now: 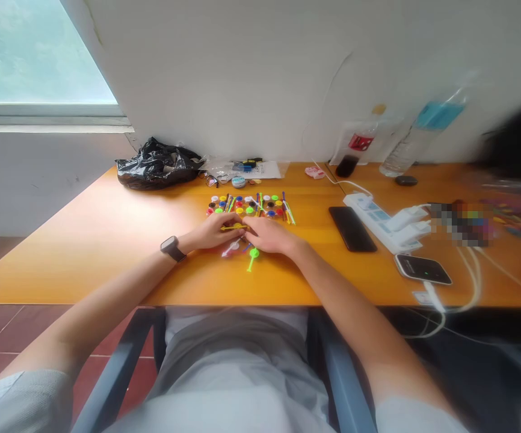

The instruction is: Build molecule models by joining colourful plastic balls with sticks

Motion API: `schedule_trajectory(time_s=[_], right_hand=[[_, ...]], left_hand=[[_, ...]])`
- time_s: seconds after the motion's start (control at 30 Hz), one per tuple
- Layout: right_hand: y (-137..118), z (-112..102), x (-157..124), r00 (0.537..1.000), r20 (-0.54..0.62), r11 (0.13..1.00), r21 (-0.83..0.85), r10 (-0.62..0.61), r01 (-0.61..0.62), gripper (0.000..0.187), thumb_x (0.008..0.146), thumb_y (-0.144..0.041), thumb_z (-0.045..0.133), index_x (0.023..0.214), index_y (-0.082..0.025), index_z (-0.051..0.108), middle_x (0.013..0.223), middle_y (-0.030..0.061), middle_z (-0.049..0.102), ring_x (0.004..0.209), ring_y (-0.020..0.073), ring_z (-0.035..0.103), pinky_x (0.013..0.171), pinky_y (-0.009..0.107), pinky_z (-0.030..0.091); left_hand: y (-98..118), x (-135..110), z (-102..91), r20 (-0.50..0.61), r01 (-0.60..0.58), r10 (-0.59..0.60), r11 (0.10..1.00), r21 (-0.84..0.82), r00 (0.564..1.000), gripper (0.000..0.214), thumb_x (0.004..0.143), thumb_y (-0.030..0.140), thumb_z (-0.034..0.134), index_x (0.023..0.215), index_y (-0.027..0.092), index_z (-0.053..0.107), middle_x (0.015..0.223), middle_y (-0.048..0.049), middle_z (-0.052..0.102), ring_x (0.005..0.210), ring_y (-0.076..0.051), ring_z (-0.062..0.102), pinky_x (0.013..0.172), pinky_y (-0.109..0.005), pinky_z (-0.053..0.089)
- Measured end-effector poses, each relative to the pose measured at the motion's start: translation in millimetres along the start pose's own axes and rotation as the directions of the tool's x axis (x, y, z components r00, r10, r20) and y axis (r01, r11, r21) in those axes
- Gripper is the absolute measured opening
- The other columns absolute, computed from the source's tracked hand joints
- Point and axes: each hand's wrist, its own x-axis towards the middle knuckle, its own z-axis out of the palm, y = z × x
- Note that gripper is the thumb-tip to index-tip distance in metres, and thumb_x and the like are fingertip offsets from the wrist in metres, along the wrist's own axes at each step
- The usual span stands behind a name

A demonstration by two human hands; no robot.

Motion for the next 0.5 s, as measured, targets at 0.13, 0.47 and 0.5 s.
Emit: schedule_trajectory(time_s=[0.13,0.47,0.5], right_hand=[[1.5,1.1,0.4,1.0,-0.001,1.0,-0.007,0.005,-0.005,0.016,0.105,-0.027,0.053,0.112,-0.019,0.064,0.113,0.0118,0.075,0.1,0.0258,0.069,0.077,0.03,0.044],[6.6,4.3,1.4,1.0,-0.003,1.0,0.008,-0.021,0.021,0.015,0.104,-0.026,0.053,0.112,-0.019,0.063,0.114,0.0128,0.074,0.099,0.0257,0.069,0.078,0.031,0.045],[6.3,4.2,1.2,1.0,-0.004,1.0,0.004,-0.02,0.02,0.014,0.104,-0.026,0.053,0.111,-0.019,0.063,0.113,0.0127,0.074,0.098,0.0256,0.069,0.077,0.03,0.044]], left_hand=[[0.6,0.4,0.0,0.003,-0.012,0.012,1.0,-0.001,1.0,0.035,0.1,0.049,0.06,0.107,0.016,0.07,0.083,-0.0034,0.067,0.07,-0.015,0.055,0.064,-0.026,0.041],[3.2,1.3,-0.6,0.011,-0.024,0.024,1.0,0.02,1.0,0.034,0.101,0.049,0.059,0.101,0.016,0.07,0.086,-0.0038,0.069,0.072,-0.015,0.054,0.068,-0.026,0.041],[3.2,1.3,-0.7,0.013,-0.019,0.019,1.0,0.02,1.0,0.035,0.101,0.049,0.059,0.101,0.016,0.07,0.087,-0.0043,0.069,0.073,-0.015,0.055,0.068,-0.027,0.041]])
